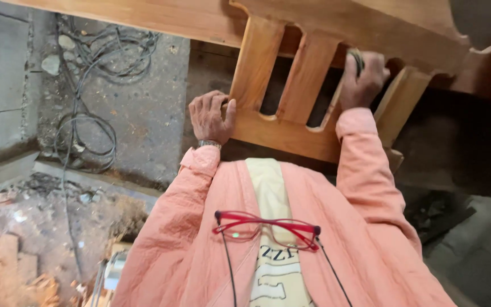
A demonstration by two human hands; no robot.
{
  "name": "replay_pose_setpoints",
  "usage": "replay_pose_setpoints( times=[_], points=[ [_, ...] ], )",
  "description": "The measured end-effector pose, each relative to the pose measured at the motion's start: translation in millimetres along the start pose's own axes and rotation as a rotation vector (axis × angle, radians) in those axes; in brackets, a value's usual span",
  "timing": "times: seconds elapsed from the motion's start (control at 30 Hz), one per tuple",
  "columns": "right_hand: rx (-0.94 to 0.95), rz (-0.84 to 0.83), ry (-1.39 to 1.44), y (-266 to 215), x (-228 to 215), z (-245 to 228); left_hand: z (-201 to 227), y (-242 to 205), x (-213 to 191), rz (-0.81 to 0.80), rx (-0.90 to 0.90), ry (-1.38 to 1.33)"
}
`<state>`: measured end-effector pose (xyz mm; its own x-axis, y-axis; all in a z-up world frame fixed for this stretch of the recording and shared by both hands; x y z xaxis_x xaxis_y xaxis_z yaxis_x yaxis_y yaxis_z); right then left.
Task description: The person sands a wooden chair backrest using a sanding block. They hold the chair steady with their left hand while moving the sanding block with their right hand across the vertical slats and horizontal rails.
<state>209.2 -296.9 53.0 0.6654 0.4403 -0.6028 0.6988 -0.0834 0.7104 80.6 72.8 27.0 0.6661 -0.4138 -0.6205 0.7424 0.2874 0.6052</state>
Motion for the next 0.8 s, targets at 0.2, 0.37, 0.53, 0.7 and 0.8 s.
replay_pose_setpoints(
  times=[0.2, 0.37, 0.53, 0.7, 0.8],
  points=[
    [-0.006, -0.094, -0.241, -144, -95, -12, -5, -1, 5, -0.013, 0.006, 0.003],
    [-0.118, -0.149, -0.348, -135, -95, -11, -5, -3, 4, -0.011, 0.021, -0.008],
    [-0.288, -0.103, -0.363, -17, -17, 19, -1, 2, 0, 0.008, 0.005, 0.002],
    [-0.12, -0.142, -0.435, 66, 48, 132, 6, 10, -2, -0.092, -0.052, -0.008],
    [-0.217, -0.11, -0.847, 87, 29, 170, 6, 9, -4, -0.086, -0.065, -0.012]
  ],
)
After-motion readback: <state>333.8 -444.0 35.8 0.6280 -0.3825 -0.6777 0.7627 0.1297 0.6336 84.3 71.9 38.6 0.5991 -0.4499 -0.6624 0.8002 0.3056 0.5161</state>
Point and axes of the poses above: each hand's wrist, its own y-axis towards the middle knuckle, its own x-axis out of the palm, z = x × y, the point moved 10 cm from there along y, towards the middle knuckle, and after that the axes turned 14 degrees about z, right-handed, at the moved point
